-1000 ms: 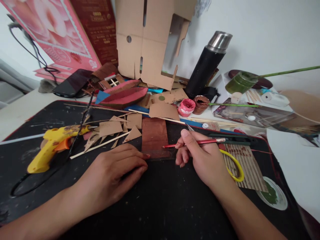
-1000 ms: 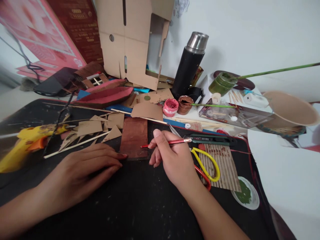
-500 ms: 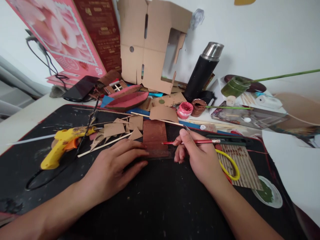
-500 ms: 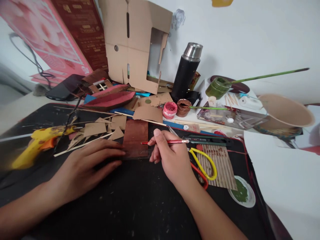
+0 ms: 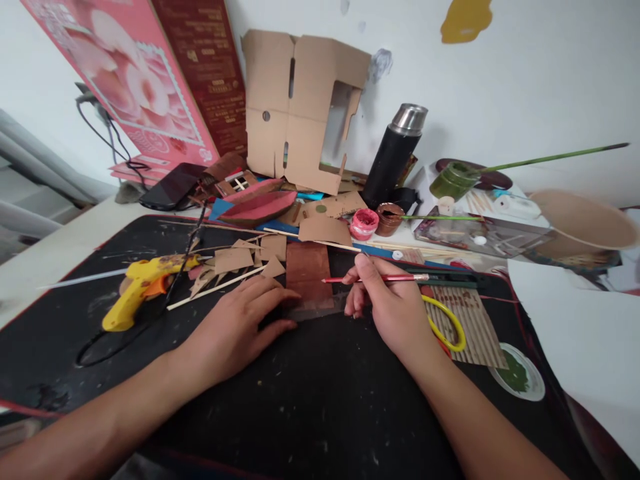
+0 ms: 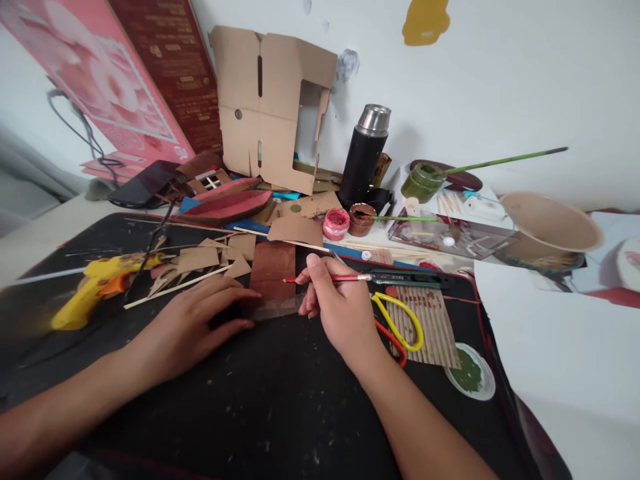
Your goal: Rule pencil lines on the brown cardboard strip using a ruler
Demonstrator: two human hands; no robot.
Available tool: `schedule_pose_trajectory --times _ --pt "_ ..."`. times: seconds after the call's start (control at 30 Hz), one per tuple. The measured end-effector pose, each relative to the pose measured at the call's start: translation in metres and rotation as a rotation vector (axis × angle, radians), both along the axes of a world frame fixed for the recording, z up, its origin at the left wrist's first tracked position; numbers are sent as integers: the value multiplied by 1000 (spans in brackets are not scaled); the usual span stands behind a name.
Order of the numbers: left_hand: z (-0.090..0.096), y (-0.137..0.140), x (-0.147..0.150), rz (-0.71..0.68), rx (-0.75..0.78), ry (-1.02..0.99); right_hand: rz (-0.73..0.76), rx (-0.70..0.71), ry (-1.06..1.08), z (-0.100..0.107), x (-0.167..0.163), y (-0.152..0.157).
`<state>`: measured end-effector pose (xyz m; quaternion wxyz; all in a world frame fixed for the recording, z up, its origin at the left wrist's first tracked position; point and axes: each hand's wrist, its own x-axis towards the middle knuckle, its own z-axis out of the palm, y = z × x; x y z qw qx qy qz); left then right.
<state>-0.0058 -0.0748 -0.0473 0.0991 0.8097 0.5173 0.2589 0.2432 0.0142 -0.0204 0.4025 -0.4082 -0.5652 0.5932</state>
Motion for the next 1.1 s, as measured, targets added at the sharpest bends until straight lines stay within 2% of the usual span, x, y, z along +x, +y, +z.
schedule_pose_trajectory --times 0.3,0.8,1.1 --pt "4 -3 5 39 12 -27 -2 33 -27 -1 -1 -1" --pt "2 1 8 -10 70 52 9 17 -21 -5 -1 1" --pt "1 3 10 -11 180 136 -11 0 -37 -6 0 5"
